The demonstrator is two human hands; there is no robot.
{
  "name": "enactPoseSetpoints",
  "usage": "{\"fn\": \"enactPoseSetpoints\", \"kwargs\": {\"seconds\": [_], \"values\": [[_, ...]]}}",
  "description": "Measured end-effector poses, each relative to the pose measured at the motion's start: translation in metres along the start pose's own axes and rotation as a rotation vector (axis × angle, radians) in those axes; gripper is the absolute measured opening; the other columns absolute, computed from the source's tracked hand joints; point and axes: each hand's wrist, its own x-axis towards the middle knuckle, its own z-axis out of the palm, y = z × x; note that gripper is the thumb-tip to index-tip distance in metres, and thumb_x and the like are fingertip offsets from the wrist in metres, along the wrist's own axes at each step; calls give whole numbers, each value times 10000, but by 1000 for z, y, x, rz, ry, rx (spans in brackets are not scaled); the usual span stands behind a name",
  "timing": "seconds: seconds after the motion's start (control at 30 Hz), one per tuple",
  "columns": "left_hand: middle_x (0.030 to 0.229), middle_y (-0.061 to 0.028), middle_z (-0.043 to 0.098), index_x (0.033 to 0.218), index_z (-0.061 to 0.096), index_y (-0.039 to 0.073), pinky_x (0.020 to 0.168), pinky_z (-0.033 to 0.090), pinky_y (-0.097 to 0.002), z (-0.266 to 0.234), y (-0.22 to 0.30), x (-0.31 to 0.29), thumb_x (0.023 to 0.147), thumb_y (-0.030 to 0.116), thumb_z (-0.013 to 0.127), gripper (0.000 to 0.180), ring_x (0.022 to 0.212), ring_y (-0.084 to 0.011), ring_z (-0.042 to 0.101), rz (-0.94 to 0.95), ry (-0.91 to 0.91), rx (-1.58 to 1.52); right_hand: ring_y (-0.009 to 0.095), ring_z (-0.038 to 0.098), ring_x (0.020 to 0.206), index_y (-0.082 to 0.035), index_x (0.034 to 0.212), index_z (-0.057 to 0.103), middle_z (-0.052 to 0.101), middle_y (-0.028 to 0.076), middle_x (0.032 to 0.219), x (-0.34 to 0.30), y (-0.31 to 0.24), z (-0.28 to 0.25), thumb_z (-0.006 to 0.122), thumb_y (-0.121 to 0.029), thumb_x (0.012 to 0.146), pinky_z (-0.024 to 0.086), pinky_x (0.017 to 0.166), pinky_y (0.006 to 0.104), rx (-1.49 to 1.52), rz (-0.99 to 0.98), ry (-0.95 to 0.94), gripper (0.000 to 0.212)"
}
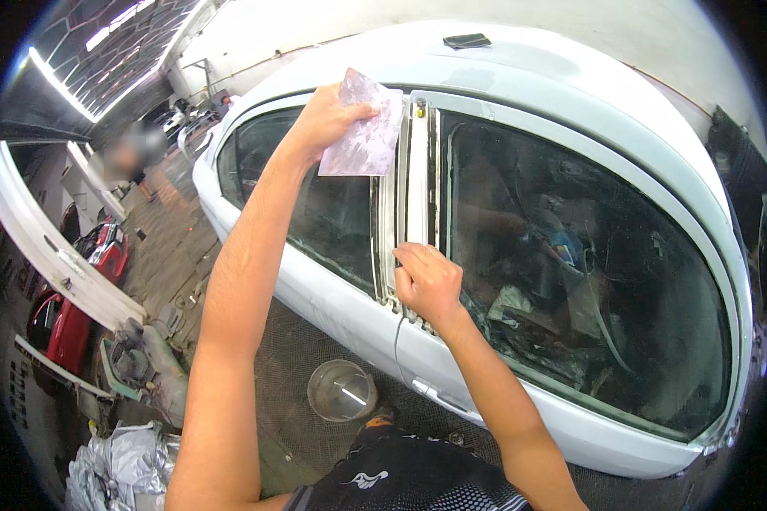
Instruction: The person sands the exterior surface of a white car door using a sanding block and a sponge. They repeatedly dip the sponge into a bucket of water and wipe the door while sanding the area around the door handle and window frame.
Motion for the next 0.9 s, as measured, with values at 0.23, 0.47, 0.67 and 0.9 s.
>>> {"fn": "enactPoseSetpoints", "kwargs": {"seconds": [0.23, 0.47, 0.67, 0.9], "values": [[919, -82, 723, 1070, 696, -44, 772, 539, -316, -8, 0, 30, 860, 161, 750, 299, 821, -145, 666, 51, -239, 250, 217, 684, 692, -57, 877, 725, 743, 64, 901, -1, -3, -1, 635, 13, 651, 563, 618, 310, -61, 4, 0, 253], [989, -109, 733, 1142, 685, -35, 835, 535, -342, -23, 9, 92, 851, 204, 771, 386, 864, -185, 671, 275, -556, 506, 227, 680, 663, -47, 867, 729, 750, 84, 899, 0, -8, 5, 607, 31, 642, 564, 600, 320, -157, 18, -9, 267], [1001, -144, 732, 1160, 687, -15, 817, 547, -366, -26, 15, 118, 779, 262, 841, 495, 867, -233, 699, 184, -686, 410, 249, 721, 721, -34, 853, 731, 754, 103, 874, 4, -16, 7, 588, 44, 649, 584, 645, 336, -206, 50, -17, 261], [1003, -174, 751, 1155, 681, -41, 839, 544, -419, -7, 47, 119, 832, 186, 765, 403, 883, -283, 721, 570, -754, 755, 270, 744, 768, 5, 851, 741, 763, 141, 877, 5, -15, 8, 535, 51, 653, 599, 721, 345, -212, 61, -20, 290]]}}
